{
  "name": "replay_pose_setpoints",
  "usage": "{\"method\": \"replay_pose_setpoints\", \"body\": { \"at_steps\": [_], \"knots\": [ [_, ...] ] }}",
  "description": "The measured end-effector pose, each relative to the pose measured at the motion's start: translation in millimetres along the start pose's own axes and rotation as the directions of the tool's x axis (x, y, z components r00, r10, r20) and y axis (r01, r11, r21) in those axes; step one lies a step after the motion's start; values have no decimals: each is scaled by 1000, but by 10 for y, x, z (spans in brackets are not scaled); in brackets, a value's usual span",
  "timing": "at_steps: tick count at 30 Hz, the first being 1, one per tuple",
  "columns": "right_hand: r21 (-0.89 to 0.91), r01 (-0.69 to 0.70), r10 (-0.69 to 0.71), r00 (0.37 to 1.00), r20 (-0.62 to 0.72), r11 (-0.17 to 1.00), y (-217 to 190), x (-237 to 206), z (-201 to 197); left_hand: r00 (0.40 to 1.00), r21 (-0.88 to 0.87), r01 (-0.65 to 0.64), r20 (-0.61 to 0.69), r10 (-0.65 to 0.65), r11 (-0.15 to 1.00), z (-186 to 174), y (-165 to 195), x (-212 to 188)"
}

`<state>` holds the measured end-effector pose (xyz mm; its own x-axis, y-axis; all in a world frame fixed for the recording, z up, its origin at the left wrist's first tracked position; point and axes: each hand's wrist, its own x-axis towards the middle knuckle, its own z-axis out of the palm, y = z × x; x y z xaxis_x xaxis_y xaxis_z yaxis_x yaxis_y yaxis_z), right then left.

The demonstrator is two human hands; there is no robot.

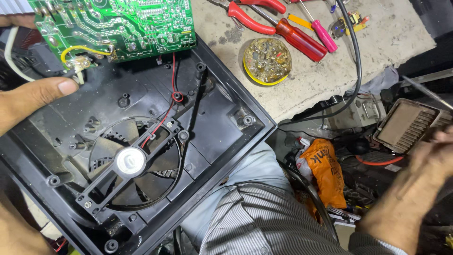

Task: The person repairs an electronic fan device on a cluttered workbench. They disconnect wires from a circuit board, use pliers to free components, then solder connections on the green board with a soldering iron, cleaning the tip on a sponge before setting the iron down.

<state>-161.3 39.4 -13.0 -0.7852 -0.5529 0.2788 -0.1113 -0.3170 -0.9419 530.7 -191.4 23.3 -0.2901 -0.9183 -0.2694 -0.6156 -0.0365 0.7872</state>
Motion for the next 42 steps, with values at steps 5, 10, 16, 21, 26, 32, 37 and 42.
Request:
{"method": "replay_pose_setpoints", "body": {
  "at_steps": [5,10,16,21,26,32,37,42],
  "knots": [
    [43,56,-65,959,277,998,-284,-65,144,997,49,-64,-44,66,997,25,14,-16],
    [114,154,-192,809,555,981,-392,-66,1014,994,54,-95,-54,98,994,14,-34,-20],
    [120,349,-338,676,655,930,-434,-225,1607,991,51,-118,-64,121,992,3,-130,-7],
    [34,346,-281,698,658,938,-393,-274,1673,988,52,-133,-68,137,990,-8,-153,-19],
    [25,331,-263,701,663,943,-388,-249,1663,988,52,-139,-68,142,989,-8,-153,-33],
    [22,322,-252,694,675,946,-388,-245,1695,987,54,-141,-65,145,988,-5,-135,-39],
    [27,283,-234,733,639,959,-393,-250,1681,986,57,-145,-68,149,988,-7,-128,-48],
    [-21,303,-216,725,654,953,-382,-235,1676,986,55,-149,-67,152,987,-5,-128,-48]
  ]
}}
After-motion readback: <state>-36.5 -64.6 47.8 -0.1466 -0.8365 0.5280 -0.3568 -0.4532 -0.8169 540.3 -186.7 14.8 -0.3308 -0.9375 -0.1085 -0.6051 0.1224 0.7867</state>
